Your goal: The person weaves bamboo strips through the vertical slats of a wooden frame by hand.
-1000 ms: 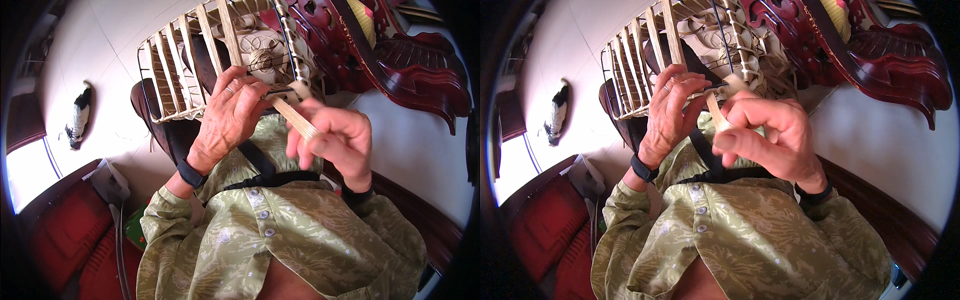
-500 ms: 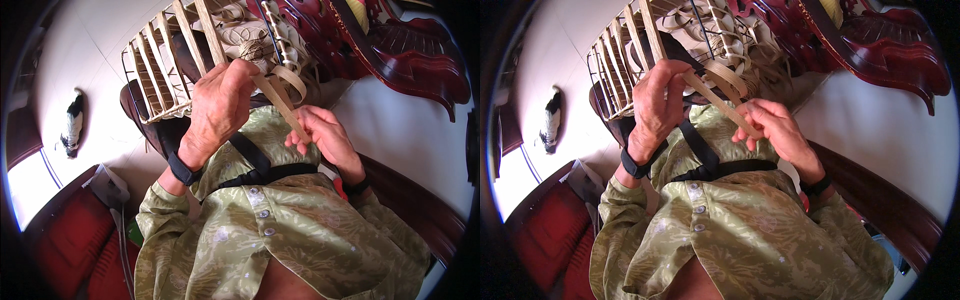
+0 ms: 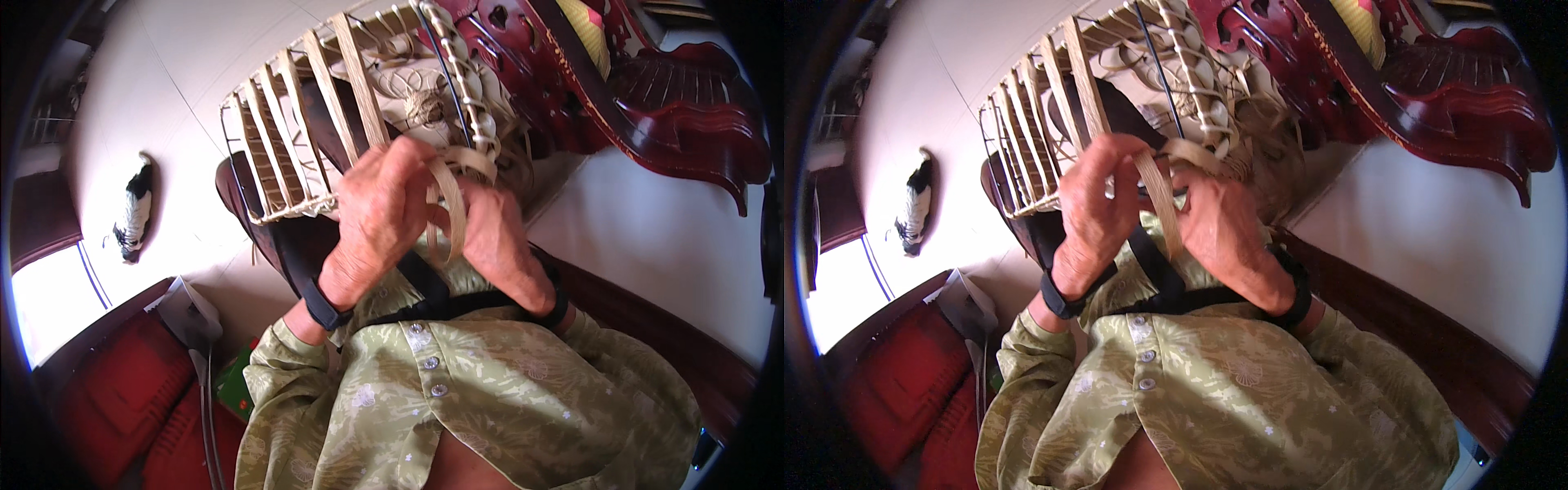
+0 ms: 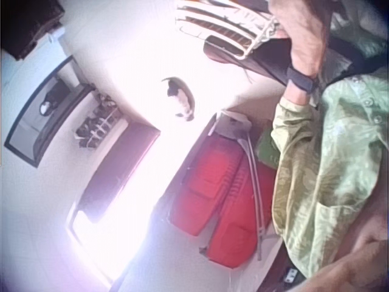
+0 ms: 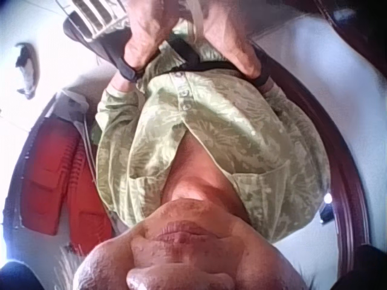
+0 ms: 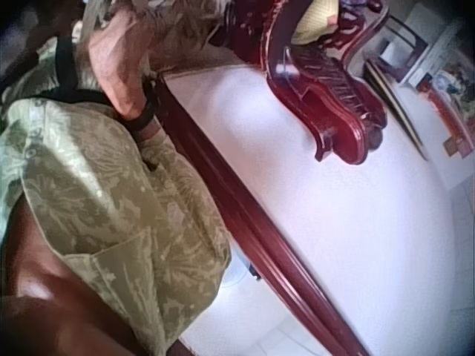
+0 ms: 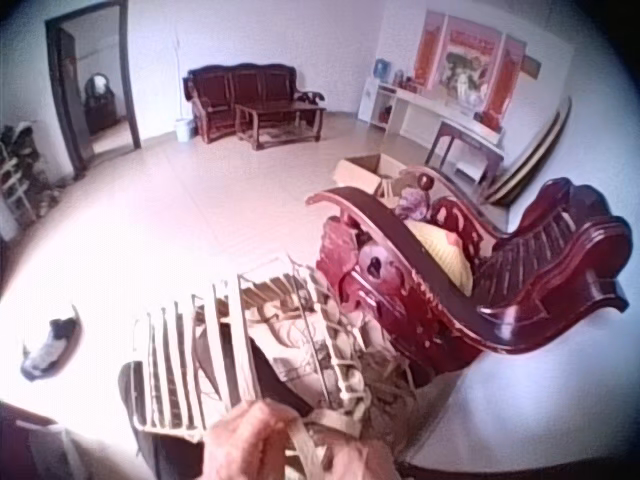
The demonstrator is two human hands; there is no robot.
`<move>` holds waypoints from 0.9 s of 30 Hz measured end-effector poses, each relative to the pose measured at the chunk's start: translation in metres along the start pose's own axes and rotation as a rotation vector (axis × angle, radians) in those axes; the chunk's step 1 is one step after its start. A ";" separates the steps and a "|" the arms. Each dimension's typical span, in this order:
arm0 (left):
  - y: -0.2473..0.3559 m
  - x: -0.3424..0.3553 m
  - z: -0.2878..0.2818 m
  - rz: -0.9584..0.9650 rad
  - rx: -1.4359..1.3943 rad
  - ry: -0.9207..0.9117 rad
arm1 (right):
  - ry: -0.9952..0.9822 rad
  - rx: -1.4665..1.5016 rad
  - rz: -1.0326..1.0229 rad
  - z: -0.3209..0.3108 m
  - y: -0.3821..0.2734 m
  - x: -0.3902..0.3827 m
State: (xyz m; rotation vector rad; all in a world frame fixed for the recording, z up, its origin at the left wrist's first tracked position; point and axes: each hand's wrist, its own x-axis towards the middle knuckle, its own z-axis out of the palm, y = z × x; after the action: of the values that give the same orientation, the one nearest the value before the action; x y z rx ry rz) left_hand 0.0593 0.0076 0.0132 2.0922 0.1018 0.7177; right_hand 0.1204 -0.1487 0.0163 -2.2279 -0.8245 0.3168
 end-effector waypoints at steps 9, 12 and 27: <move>0.000 0.002 0.003 0.042 -0.040 0.070 | -0.172 0.238 0.175 -0.023 0.021 -0.009; 0.001 0.003 0.005 0.011 -0.027 0.088 | -0.227 0.250 0.367 -0.034 0.059 -0.033; 0.000 -0.001 0.007 -0.073 -0.095 0.088 | -0.126 1.031 0.320 -0.002 -0.013 0.015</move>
State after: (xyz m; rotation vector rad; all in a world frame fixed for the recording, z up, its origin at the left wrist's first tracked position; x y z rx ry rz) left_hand 0.0619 0.0019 0.0095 1.9563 0.1885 0.7563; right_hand 0.1264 -0.1333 0.0276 -1.3465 -0.2315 0.8245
